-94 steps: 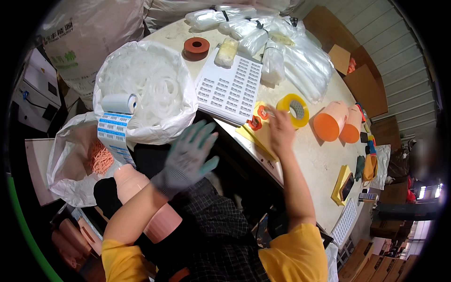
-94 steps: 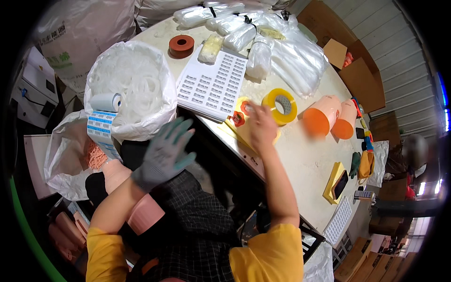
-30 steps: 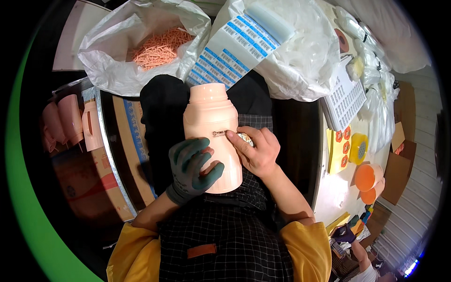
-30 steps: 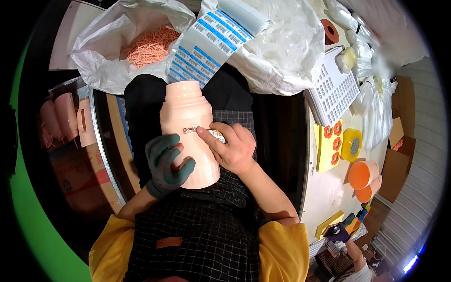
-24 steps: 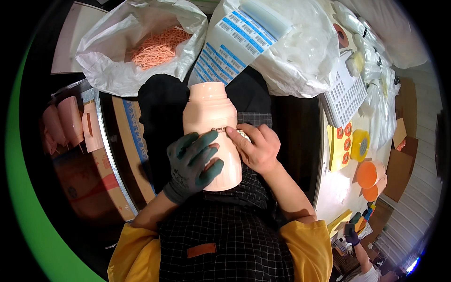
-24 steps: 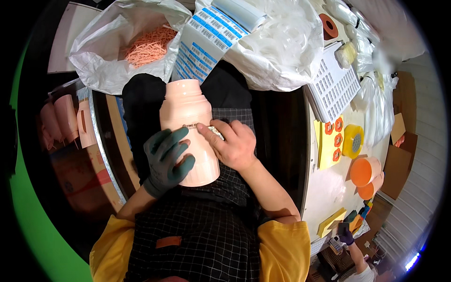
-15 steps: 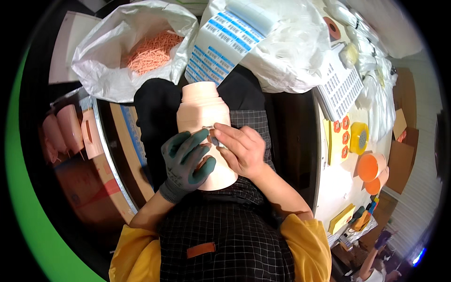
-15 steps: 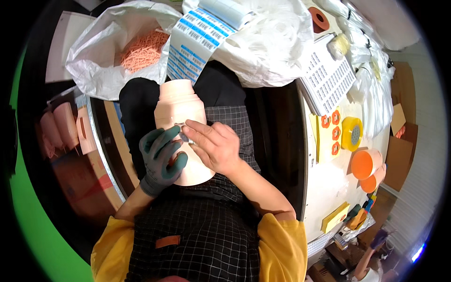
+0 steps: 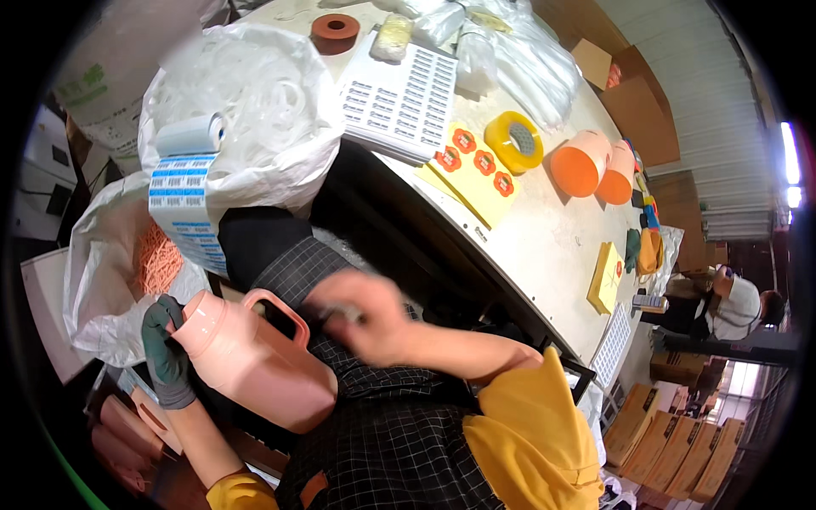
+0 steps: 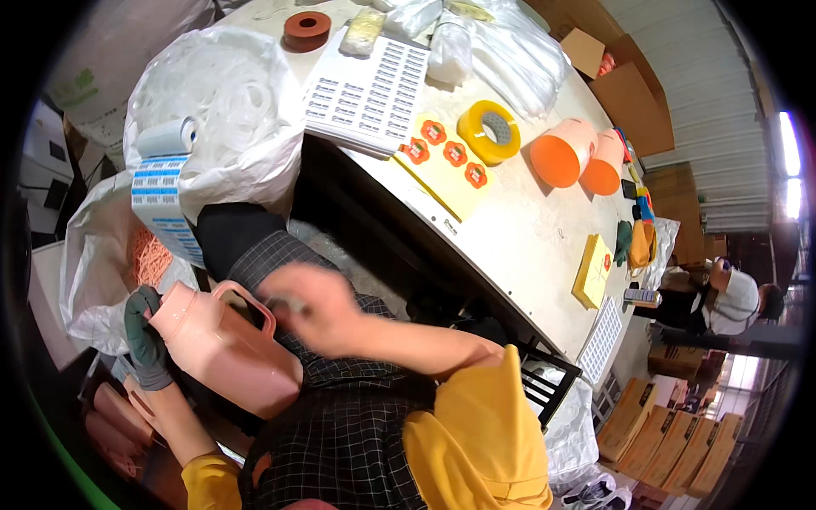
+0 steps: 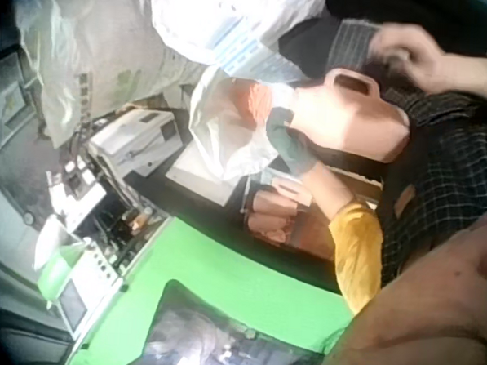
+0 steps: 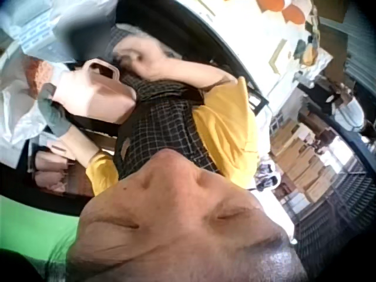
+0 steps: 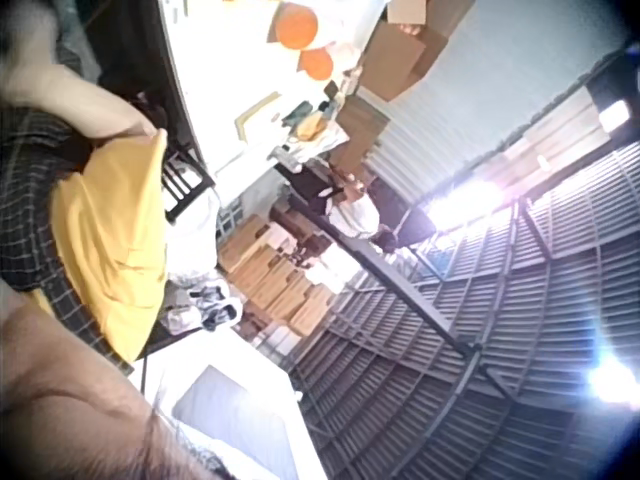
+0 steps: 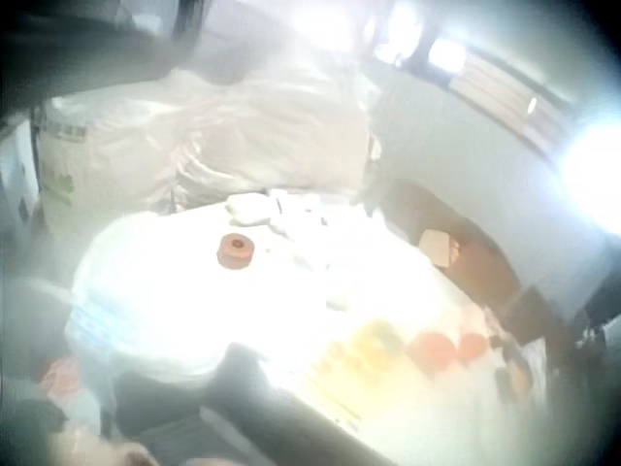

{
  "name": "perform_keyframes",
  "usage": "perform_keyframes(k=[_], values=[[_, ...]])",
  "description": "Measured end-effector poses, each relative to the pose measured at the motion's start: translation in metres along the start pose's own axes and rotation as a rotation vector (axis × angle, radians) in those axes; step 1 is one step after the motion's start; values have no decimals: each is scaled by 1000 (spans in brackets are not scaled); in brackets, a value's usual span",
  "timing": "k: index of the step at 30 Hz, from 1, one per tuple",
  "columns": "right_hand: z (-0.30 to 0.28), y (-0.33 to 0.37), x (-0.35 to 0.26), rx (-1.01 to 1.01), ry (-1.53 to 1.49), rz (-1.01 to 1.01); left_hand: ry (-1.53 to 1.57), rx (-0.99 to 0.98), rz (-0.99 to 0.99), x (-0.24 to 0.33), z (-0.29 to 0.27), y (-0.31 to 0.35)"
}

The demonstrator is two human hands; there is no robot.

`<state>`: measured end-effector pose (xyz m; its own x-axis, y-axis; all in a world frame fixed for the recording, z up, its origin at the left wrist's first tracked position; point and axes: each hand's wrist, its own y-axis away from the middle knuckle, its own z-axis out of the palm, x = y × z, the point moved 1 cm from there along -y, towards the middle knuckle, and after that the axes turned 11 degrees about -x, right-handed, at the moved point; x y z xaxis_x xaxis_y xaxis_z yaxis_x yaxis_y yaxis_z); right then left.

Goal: The person labels plastic containers by applying adhesive stickers from a roll, then inserts smaller plastic components into the containers while working at a floor-level workspace.

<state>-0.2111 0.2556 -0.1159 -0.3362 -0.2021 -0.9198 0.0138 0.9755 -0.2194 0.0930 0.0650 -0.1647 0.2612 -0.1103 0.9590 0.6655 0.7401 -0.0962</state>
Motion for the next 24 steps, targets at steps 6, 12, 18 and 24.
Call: perform_keyframes(k=[6,12,18,24], values=[[-157,46,83,627,183,455,-853,342,-422,-43,-6,-23],[-236,36,134,549,693,660,-1274,-155,436,27,158,-137],[-244,18,136,433,833,677,-1448,-627,570,-41,301,-240],[-250,16,138,421,829,663,-1618,-738,280,-123,344,-298]])
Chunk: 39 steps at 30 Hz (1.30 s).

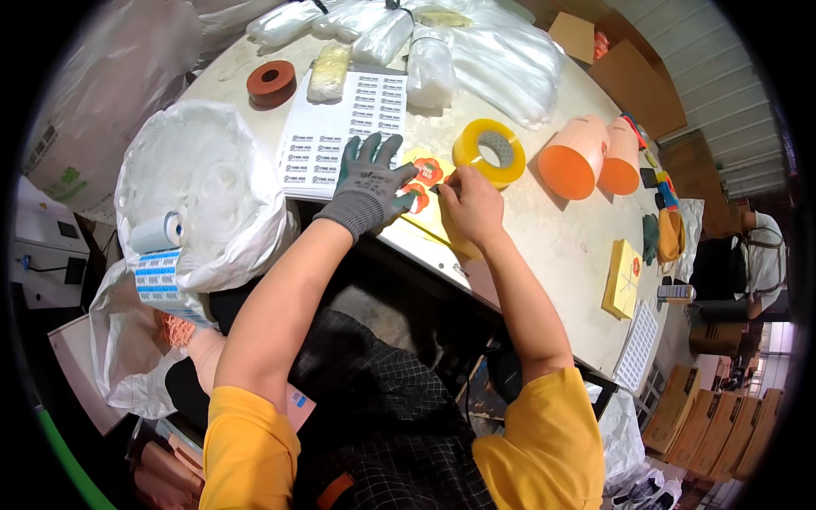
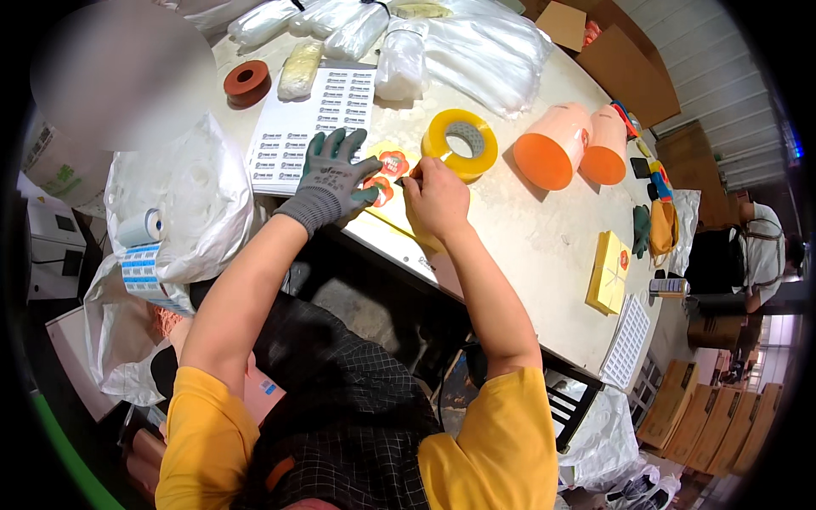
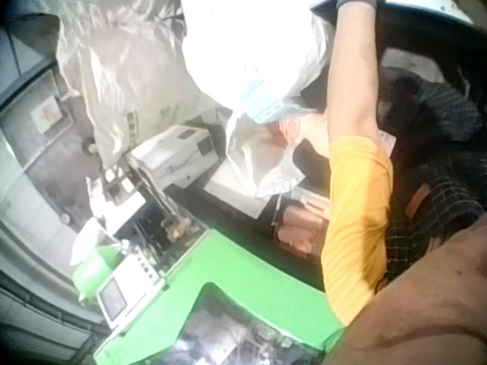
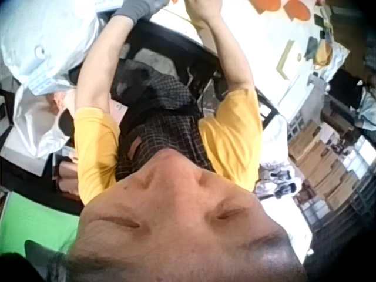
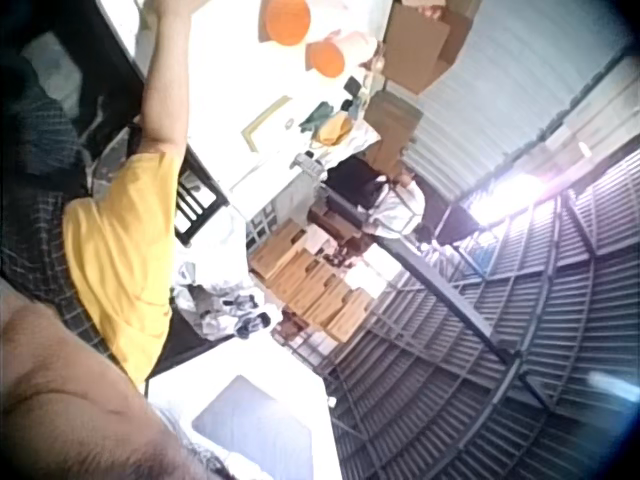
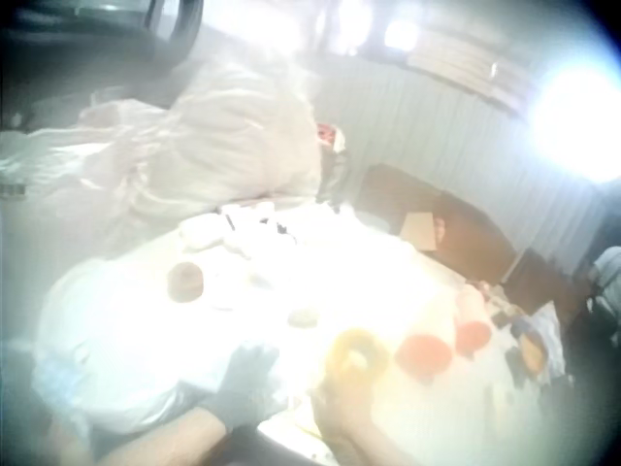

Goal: The person labels plastic containers by applying adhesive stickers from a roll, then inserts smaller plastic components into the containers while working at a floor-level workspace.

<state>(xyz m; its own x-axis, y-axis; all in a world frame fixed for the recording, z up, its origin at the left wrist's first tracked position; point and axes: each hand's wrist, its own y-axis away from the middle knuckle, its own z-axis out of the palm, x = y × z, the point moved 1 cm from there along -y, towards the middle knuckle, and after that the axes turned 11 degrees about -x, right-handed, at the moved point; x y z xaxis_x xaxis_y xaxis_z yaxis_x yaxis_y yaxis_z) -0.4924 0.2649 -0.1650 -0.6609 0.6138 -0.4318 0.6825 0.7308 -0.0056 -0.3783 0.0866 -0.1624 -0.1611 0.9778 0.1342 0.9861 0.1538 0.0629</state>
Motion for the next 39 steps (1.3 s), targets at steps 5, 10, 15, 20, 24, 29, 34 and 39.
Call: perform_keyframes(k=[5,10,15,20,24,29,34,39], values=[[7,2,-11,45,36,-31,14,-150,-22,4,1,-1],[1,1,-16,-33,-37,7,34,-203,-32,7,-7,-4],[-41,22,-15,-443,-1059,-165,-13,-295,-18,5,-14,-9],[-55,37,-63,-622,-1016,-291,4,3,150,-3,-8,46],[-29,47,-99,-765,-1061,-335,-60,-177,243,39,-42,189],[28,62,-198,-1030,-916,-417,425,335,-128,59,-26,370],[79,85,-298,-1266,-504,-594,317,483,-680,86,11,457],[96,106,-348,-1201,-133,-719,248,663,-751,88,44,456]])
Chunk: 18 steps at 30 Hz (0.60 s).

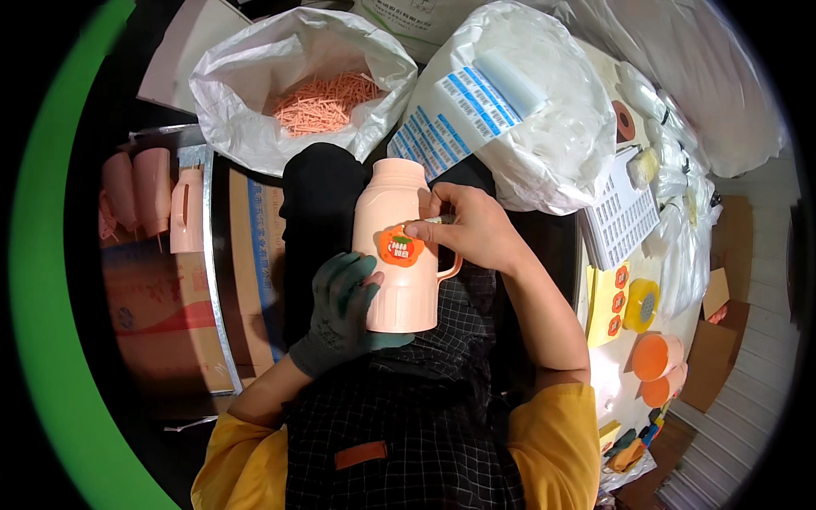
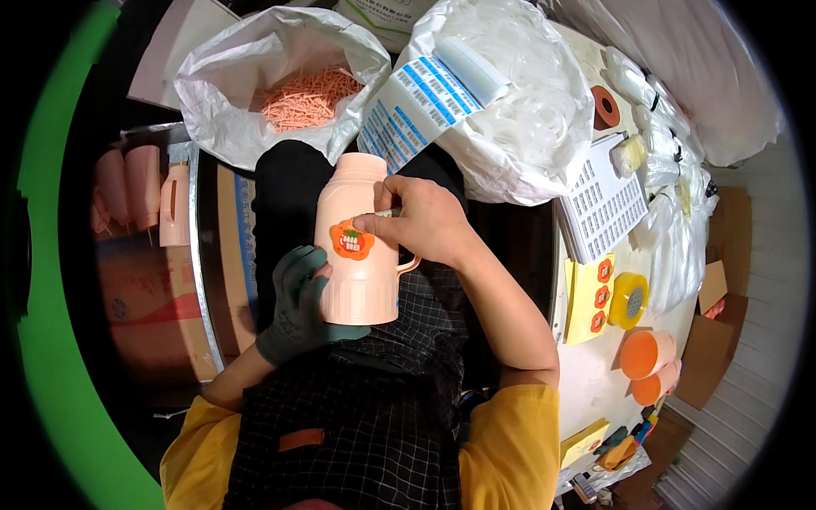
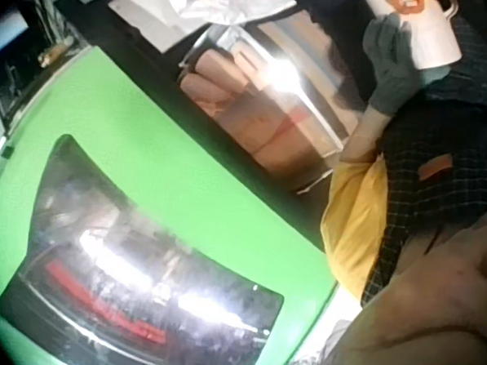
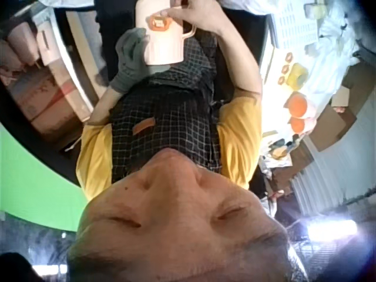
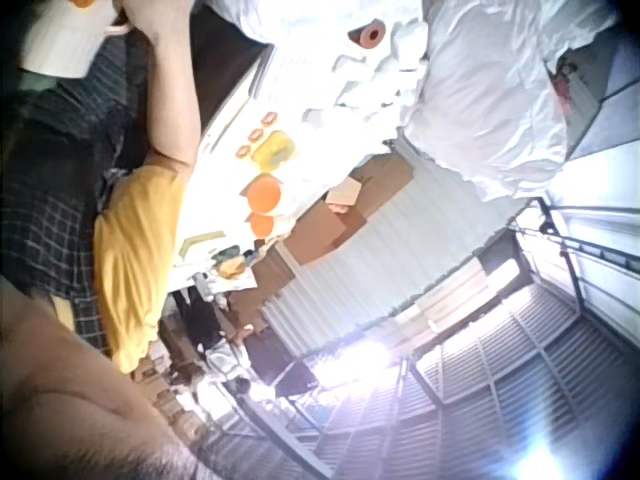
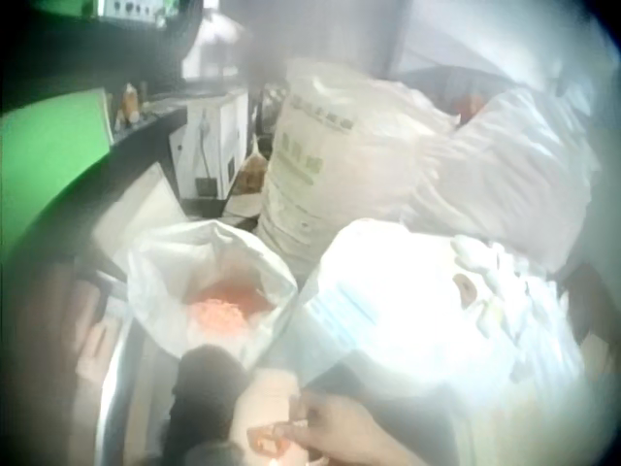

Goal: The person labels plastic containers by applying adhesive stickers from a roll, then inserts smaller plastic components into the containers while working at a floor-level workspace.

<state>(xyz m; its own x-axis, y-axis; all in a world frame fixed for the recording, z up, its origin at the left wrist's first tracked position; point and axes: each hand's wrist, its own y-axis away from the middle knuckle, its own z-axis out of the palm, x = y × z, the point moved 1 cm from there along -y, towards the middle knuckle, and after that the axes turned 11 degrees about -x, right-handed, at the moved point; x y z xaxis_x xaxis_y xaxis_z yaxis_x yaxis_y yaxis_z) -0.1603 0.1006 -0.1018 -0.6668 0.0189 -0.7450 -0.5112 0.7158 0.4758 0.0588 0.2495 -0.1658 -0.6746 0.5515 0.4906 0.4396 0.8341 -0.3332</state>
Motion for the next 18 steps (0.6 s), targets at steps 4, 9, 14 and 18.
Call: perform_keyframes(k=[4,9,14,18], values=[[14,-5,-23,7,43,140,-10,-114,-9,-6,-4,-4],[29,-17,9,586,522,-28,-100,-287,-70,-7,-10,-14],[55,44,21,353,149,-142,85,-119,-17,-19,22,-3],[127,81,18,381,241,-413,246,21,193,8,-50,-38]])
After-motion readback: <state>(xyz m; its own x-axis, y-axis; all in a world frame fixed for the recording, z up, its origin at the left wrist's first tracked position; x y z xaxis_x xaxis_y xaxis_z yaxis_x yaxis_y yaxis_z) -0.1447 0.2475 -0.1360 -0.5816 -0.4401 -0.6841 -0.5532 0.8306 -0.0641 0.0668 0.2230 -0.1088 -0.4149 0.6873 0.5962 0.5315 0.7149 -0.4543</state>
